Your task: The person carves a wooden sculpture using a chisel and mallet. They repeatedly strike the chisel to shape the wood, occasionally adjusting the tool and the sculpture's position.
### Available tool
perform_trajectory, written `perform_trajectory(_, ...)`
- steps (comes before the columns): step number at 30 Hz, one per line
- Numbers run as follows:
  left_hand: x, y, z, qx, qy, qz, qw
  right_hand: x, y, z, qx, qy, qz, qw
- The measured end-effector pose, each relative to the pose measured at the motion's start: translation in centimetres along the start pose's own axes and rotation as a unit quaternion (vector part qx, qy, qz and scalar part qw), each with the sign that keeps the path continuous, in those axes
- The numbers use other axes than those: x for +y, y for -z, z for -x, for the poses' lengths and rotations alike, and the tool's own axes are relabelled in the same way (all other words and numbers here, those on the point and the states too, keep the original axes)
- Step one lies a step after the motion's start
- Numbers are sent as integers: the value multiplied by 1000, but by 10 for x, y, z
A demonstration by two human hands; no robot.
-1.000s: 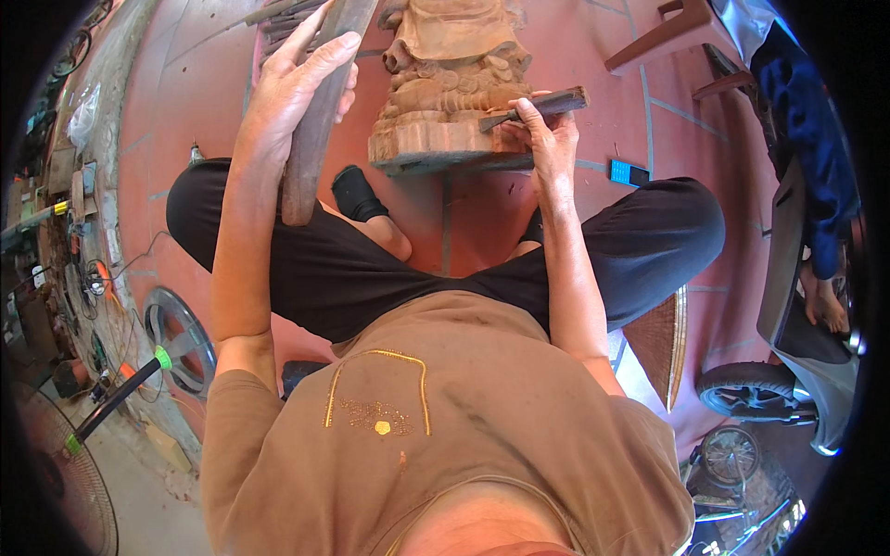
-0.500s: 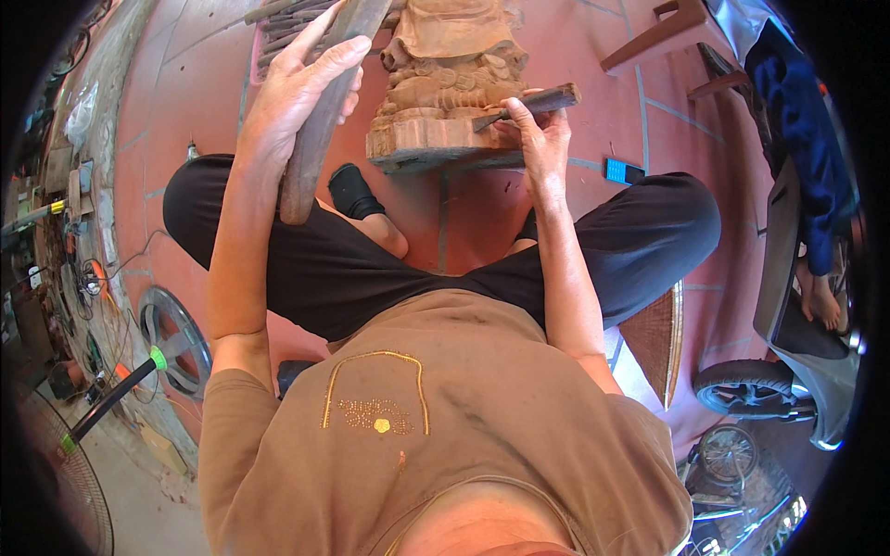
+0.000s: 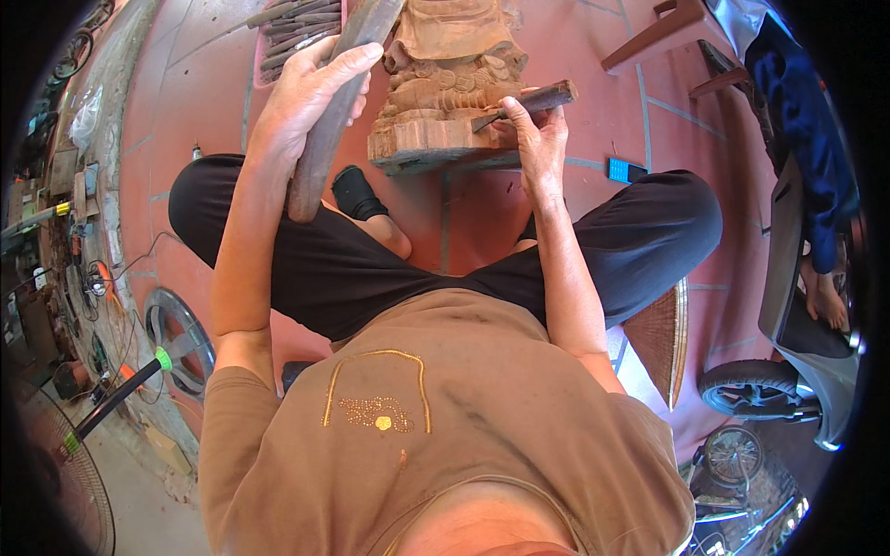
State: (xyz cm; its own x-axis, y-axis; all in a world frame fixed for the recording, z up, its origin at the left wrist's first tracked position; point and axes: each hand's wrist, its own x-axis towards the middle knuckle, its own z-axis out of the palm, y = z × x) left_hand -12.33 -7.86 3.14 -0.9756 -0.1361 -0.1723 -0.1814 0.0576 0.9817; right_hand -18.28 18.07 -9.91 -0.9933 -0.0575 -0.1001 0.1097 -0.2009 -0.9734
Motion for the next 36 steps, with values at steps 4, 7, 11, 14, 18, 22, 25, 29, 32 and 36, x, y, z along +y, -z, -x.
perform_trajectory(4, -3, 0, -1, 0, 1, -3, 1000, -4, -1, 2, -2, -12, 15, 1000)
perform_trajectory(7, -4, 1, -3, -3, 3, -4, 1000, -5, -1, 2, -2, -6, 13, 1000)
perform_trajectory(11, -5, 0, -3, -7, 7, 1, 1000, -3, -1, 1, -1, 6, 9, 1000)
perform_trajectory(14, -5, 0, -3, -6, 8, -15, 1000, 2, -1, -2, -3, 22, 3, 1000)
perform_trajectory(18, -5, -3, -2, -8, 19, -21, 1000, 0, -1, 0, -3, 19, 9, 1000)
perform_trajectory(22, 0, -13, -1, -14, 10, -51, 999, -2, -3, 3, 5, 22, 32, 999)
perform_trajectory(25, 10, -22, -3, -43, -11, -113, 993, -5, -6, 4, -1, 43, 71, 997)
perform_trajectory(29, 38, -52, 0, -74, -105, -181, 975, 0, -6, 7, 8, 84, 126, 988)
perform_trajectory(32, 44, -65, -5, -76, -190, -247, 947, -5, -8, 9, 2, 50, 86, 995)
perform_trajectory(36, 102, -90, -6, -174, -171, -308, 920, -3, -3, 6, 2, 49, 60, 997)
